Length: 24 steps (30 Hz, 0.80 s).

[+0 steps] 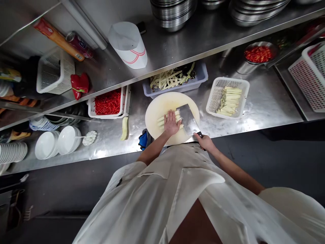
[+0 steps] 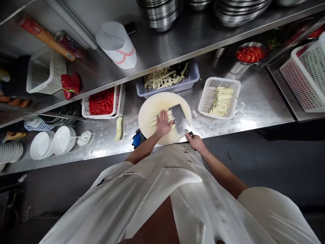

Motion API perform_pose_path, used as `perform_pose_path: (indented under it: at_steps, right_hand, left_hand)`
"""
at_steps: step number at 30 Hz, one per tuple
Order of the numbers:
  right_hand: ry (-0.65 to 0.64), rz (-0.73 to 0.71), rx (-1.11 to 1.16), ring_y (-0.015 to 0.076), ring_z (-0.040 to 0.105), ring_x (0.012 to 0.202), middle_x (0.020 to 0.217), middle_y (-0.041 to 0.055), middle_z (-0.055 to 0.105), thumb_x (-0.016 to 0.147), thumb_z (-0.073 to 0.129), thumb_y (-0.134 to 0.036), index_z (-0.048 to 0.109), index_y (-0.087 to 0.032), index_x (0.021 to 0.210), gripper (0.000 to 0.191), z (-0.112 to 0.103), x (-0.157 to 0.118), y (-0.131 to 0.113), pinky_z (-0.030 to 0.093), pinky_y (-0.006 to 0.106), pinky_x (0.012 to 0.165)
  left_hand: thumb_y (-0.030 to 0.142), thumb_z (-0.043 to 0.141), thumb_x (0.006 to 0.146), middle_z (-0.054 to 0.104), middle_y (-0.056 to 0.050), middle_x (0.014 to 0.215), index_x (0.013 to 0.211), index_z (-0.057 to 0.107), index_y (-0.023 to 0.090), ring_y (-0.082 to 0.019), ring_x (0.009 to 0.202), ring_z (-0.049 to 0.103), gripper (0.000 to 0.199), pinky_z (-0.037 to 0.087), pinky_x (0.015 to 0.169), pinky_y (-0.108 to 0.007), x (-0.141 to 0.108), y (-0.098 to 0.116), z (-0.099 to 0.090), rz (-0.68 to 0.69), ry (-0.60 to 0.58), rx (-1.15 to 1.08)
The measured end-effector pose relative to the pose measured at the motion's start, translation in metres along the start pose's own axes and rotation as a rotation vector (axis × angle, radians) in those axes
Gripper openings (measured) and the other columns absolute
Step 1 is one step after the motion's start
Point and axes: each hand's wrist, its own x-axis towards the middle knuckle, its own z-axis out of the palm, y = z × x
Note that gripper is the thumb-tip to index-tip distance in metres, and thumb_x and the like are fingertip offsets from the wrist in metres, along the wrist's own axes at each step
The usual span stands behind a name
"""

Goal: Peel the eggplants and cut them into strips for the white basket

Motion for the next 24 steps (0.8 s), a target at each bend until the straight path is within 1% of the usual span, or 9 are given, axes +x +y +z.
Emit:
perform_pose_path:
  at_steps: [5,11,14,16,18,20,24]
  right_hand:
    - [0.002,-0.028,-0.014,0.0195,0.056,0.039,0.043,0.0075,0.057,0.099,0.05,-0.084,0.059,-0.023,0.067,0.07,0.009,-0.003,-0.006,0.045,0.029,0.048]
    - [0.017,-0.029,0.032,0.0193,0.058,0.041,0.044,0.0071,0.058,0.102,0.052,-0.079,0.059,-0.023,0.067,0.066,0.022,-0.01,-0.019,0.046,0.028,0.05]
    - [0.009,-0.035,0.019,0.0197,0.058,0.041,0.042,0.0062,0.056,0.101,0.053,-0.08,0.058,-0.024,0.064,0.067,0.027,-0.014,-0.02,0.046,0.028,0.05]
    - [0.0,-0.034,0.011,0.02,0.057,0.04,0.042,0.0065,0.056,0.101,0.052,-0.08,0.057,-0.024,0.063,0.068,0.03,-0.015,-0.021,0.046,0.028,0.05]
    - [-0.001,-0.043,0.019,0.02,0.058,0.041,0.043,0.0074,0.057,0.102,0.05,-0.079,0.057,-0.024,0.062,0.069,0.032,-0.016,-0.022,0.047,0.029,0.051]
    - [0.001,-0.049,0.016,0.0201,0.058,0.041,0.042,0.0074,0.057,0.102,0.05,-0.079,0.058,-0.024,0.062,0.069,0.033,-0.016,-0.022,0.048,0.029,0.052]
    - [-0.017,-0.022,-0.022,0.0204,0.058,0.042,0.043,0.0082,0.057,0.101,0.05,-0.081,0.059,-0.024,0.061,0.071,0.035,-0.015,-0.022,0.047,0.029,0.052]
  left_hand:
    - [0.066,0.021,0.109,0.003,-0.01,0.185,0.178,0.004,0.008,-0.024,0.172,-0.008,0.092,-0.005,0.141,-0.05,0.0,0.001,-0.002,0.01,0.005,-0.014]
    - [0.067,0.021,0.109,0.002,-0.014,0.184,0.177,0.011,0.003,-0.026,0.172,-0.007,0.093,-0.007,0.141,-0.05,-0.001,-0.001,-0.003,0.027,0.015,-0.029]
    - [0.066,0.021,0.109,0.003,-0.016,0.184,0.176,0.012,0.001,-0.027,0.172,-0.006,0.093,-0.005,0.141,-0.051,-0.001,-0.001,-0.003,0.039,0.027,-0.054]
    - [0.065,0.024,0.109,0.004,-0.016,0.184,0.176,0.011,0.002,-0.028,0.172,-0.005,0.092,-0.004,0.141,-0.052,-0.001,0.0,-0.004,0.037,0.038,-0.079]
    - [0.064,0.027,0.109,0.005,-0.014,0.185,0.177,0.009,0.005,-0.028,0.172,-0.005,0.092,-0.002,0.142,-0.053,0.0,0.0,-0.005,0.037,0.043,-0.097]
    - [0.063,0.028,0.109,0.005,-0.013,0.185,0.178,0.009,0.007,-0.027,0.172,-0.005,0.091,-0.001,0.142,-0.053,-0.002,-0.003,-0.006,0.042,0.04,-0.103]
    - [0.063,0.03,0.109,0.005,-0.016,0.184,0.177,0.011,0.004,-0.029,0.172,-0.004,0.092,0.001,0.142,-0.052,-0.013,-0.016,-0.011,0.02,0.03,-0.088]
